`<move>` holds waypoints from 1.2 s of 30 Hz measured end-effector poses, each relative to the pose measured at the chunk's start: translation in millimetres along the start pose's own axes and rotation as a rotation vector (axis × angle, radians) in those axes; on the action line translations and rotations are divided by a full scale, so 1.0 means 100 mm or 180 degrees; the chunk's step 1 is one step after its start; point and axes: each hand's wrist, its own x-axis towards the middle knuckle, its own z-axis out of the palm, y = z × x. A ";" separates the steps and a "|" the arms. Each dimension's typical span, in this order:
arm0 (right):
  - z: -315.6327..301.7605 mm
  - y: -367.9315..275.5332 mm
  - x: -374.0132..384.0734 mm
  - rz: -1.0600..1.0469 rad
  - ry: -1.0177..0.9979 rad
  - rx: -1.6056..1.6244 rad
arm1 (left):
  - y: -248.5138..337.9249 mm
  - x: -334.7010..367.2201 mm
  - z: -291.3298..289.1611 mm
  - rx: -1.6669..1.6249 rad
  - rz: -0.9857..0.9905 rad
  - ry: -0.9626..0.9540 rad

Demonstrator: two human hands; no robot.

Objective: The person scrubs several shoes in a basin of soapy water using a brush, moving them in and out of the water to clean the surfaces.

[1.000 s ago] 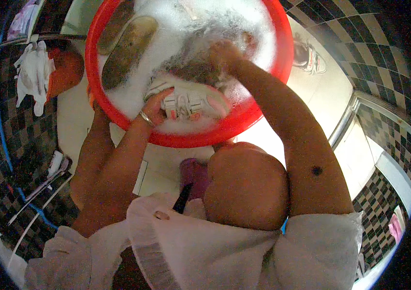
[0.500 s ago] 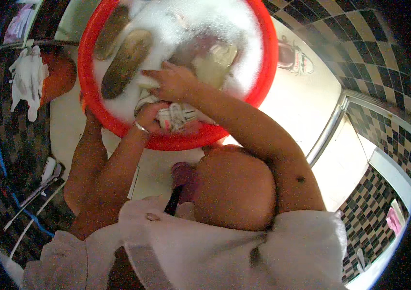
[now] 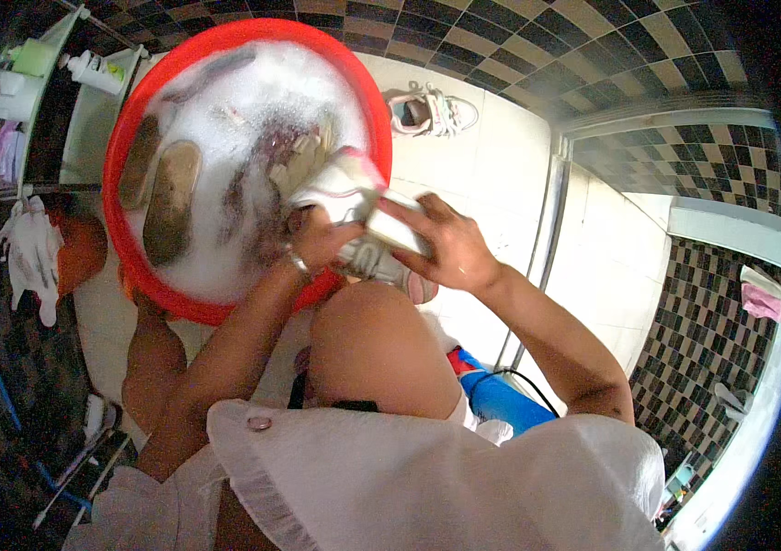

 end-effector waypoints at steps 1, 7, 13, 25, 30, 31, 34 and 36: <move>0.05 0.05 -0.15 -0.0015 0.0166 0.0051 | -0.06 0.06 0.10 -0.0276 0.0292 -0.0031; 0.44 0.14 0.12 0.0051 0.0974 -0.0148 | -0.18 0.15 0.33 0.0371 0.0958 0.0366; 0.22 0.07 0.88 0.0164 0.1190 -0.0159 | 0.05 0.20 0.12 -0.0017 0.0234 0.0191; 0.30 0.17 0.94 0.0018 0.1370 -0.0489 | -0.27 0.47 0.10 0.0288 0.0761 0.0464; -0.12 0.16 1.48 0.0558 0.1410 0.0088 | 0.29 0.35 -0.16 0.0635 0.1231 0.0492; -0.09 0.06 1.44 0.0225 0.1412 0.0191 | 0.40 0.28 -0.25 0.0626 0.0889 0.0461; 0.07 -0.87 1.31 -0.0887 0.1220 0.0116 | 0.15 0.27 -0.95 0.2208 0.1816 0.0385; 0.27 -0.75 1.53 -0.0347 0.1237 0.0272 | 0.10 0.11 -1.00 0.2450 0.1381 0.0300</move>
